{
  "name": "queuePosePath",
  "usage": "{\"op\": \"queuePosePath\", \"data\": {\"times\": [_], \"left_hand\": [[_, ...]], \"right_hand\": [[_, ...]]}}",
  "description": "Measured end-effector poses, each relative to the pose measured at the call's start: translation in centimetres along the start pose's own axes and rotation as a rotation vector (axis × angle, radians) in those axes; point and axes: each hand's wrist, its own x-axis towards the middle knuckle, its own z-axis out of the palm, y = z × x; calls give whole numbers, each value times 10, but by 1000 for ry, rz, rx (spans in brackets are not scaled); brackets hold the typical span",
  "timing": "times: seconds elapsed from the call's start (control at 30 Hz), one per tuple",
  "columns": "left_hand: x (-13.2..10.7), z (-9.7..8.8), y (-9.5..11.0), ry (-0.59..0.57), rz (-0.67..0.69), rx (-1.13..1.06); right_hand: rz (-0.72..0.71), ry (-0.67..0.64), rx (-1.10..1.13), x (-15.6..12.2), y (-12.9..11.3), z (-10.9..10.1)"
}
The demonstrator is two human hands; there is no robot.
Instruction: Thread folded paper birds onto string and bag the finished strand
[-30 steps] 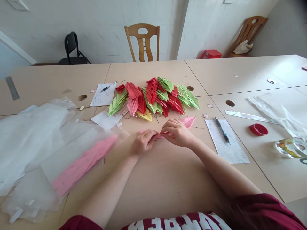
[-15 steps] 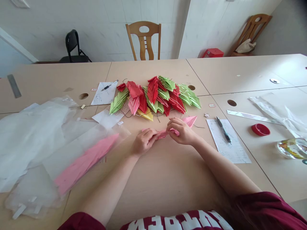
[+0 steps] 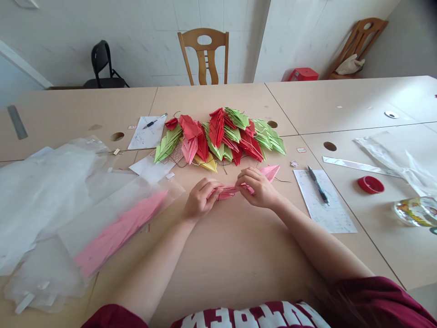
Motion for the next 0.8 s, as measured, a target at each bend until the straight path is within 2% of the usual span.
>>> {"op": "queuePosePath", "data": {"times": [0.2,0.4,0.6,0.7,0.8], "left_hand": [[0,1,-2,-21,23,121],[1,3,-1,-33,37,128],[1,6,-2,9,71,117],[1,6,-2,32,51,158],[1,5,-2,-8,53,183]], "right_hand": [[24,15,29,-1,-1,1],[28,-26,4,0,-3,1],[-63,-27,-10,1,-5,6],[-32,13,16,0,-3,8],[-1,1,18,0,-3,10]]}}
